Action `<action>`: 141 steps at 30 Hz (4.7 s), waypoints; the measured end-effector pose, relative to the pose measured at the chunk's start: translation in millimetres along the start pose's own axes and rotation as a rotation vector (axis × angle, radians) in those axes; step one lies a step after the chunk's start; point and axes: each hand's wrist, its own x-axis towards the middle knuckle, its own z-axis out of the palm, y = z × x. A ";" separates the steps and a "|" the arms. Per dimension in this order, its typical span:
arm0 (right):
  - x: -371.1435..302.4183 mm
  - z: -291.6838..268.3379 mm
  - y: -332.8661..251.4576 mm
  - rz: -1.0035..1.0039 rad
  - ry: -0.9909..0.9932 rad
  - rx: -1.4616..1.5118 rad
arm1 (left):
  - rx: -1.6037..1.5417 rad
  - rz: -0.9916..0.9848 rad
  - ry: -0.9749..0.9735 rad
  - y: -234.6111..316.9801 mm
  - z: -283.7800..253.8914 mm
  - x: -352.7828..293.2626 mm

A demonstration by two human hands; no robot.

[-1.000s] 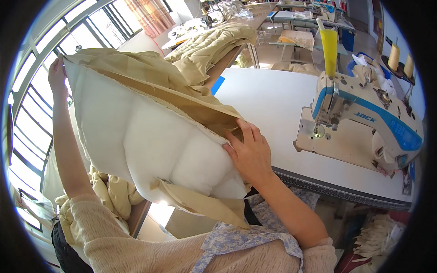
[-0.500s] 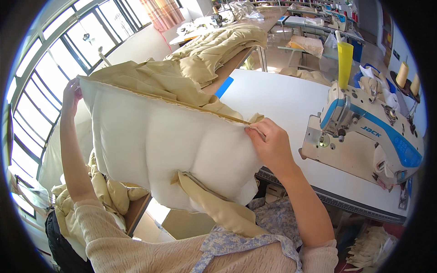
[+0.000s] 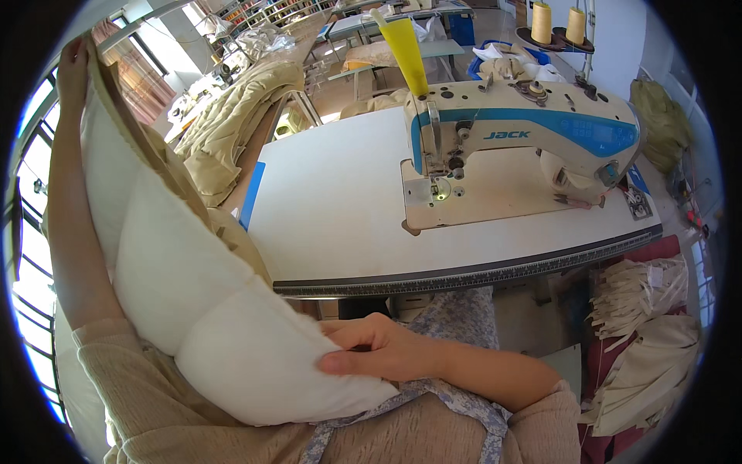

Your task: The person operates an industrial sewing machine to attach a zipper to a beige fabric item. They guide the fabric and zipper under the needle, sew along the zipper tape, and periodically adjust the material to maintain alignment. The person also uses a small tool to assist with zipper placement.

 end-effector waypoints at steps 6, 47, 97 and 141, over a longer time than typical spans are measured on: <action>-196.4 -122.2 164.6 0.698 0.838 -0.566 | -1.178 -0.453 -0.551 240.2 188.9 -277.1; 50.3 -123.2 -13.7 -0.584 1.063 -1.522 | -1.020 -0.459 -0.713 242.7 60.4 -267.8; -26.1 -246.1 -45.3 0.512 0.874 -1.509 | -0.662 0.241 -1.044 419.1 87.9 -438.3; -43.8 -254.4 -35.4 0.140 1.116 -0.953 | -0.616 0.152 -0.850 414.9 164.5 -461.5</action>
